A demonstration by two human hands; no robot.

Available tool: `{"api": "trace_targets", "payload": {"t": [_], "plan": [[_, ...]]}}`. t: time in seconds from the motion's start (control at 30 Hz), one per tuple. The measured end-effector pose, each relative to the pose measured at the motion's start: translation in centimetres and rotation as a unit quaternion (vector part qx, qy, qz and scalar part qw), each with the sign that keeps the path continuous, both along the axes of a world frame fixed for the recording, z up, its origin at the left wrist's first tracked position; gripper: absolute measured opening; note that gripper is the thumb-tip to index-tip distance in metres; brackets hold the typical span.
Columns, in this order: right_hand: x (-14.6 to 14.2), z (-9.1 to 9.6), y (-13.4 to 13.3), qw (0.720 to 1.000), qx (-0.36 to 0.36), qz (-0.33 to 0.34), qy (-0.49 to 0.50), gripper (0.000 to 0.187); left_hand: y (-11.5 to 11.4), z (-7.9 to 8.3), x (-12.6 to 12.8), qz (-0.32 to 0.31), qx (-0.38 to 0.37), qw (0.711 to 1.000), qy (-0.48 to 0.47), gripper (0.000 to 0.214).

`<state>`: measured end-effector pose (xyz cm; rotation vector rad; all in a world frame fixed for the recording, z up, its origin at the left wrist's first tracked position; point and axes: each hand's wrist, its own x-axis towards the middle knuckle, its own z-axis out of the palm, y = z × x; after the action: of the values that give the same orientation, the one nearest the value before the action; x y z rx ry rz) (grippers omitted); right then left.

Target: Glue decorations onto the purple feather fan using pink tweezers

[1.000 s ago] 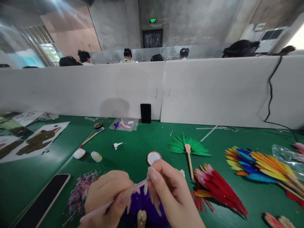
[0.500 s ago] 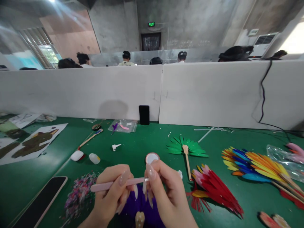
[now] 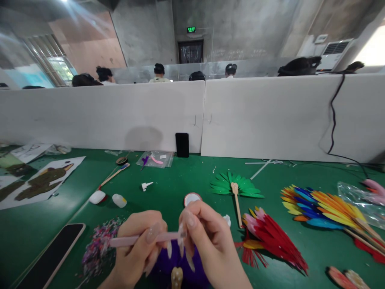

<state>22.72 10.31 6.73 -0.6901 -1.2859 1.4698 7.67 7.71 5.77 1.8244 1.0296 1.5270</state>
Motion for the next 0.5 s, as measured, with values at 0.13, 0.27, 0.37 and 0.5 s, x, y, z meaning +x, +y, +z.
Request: {"api": "trace_targets", "payload": {"t": [0.13,0.27,0.37,0.5], "plan": [[0.1,-0.1,0.5,0.999,-0.013,0.000,0.034,0.025,-0.5,0.7,-0.1,0.046,-0.014,0.999,-0.014,0.041],[0.3,-0.5,0.3,0.999,-0.012,0.004,0.039,0.028,-0.4,0.9,-0.7,0.078,0.014,0.995,-0.059,0.039],[0.3,-0.3,0.2,0.999,-0.025,-0.005,0.038,0.030,-0.4,0.9,-0.9,0.087,0.057,0.994,-0.045,0.036],[0.2,0.1,0.2,0.999,-0.013,-0.033,0.015,0.027,-0.4,1.3,-0.7,0.091,0.099,0.990,0.038,0.028]]}}
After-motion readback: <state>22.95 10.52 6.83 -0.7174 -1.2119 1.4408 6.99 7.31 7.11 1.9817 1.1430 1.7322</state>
